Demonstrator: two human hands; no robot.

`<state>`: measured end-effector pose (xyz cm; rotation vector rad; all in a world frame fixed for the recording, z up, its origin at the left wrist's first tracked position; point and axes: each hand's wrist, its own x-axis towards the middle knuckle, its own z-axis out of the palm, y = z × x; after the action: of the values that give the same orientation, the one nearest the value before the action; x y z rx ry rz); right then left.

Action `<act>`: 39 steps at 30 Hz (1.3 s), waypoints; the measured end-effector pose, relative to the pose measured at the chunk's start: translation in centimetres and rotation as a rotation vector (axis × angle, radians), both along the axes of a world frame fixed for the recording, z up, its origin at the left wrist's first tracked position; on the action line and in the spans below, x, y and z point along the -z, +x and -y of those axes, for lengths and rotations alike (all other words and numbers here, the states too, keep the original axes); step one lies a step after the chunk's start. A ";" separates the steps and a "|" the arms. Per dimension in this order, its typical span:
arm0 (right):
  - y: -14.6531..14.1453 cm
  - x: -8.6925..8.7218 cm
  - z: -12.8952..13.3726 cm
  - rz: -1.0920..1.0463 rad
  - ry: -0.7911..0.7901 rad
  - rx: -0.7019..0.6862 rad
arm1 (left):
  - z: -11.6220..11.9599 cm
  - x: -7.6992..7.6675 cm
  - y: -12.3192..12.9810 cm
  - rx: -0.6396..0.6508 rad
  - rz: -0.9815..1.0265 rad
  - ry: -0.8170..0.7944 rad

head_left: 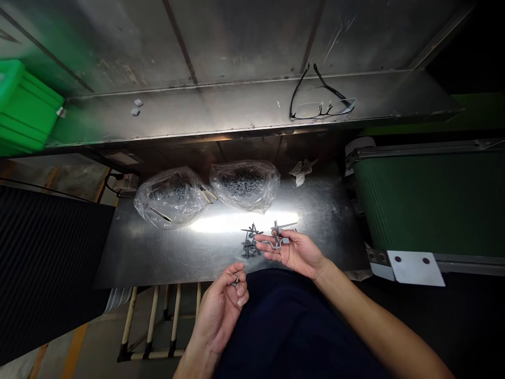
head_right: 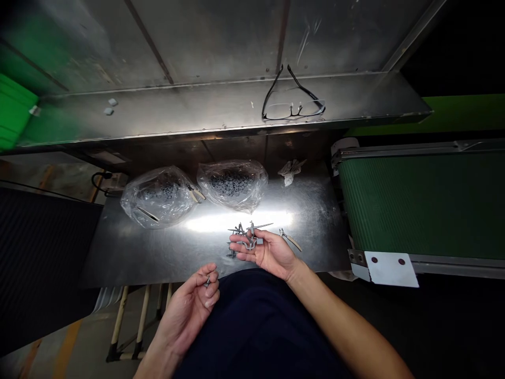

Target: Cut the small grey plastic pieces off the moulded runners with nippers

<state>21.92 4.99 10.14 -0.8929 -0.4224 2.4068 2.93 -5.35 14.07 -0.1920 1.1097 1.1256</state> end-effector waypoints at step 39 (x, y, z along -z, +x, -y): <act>-2.8 12.4 -3.7 1.115 1.034 -0.505 | 0.8 3.9 -1.1 -0.080 -0.054 0.049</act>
<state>19.09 8.71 -2.24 -1.5646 -2.2122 1.3419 1.80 -6.16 10.13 -0.1697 1.1294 1.2342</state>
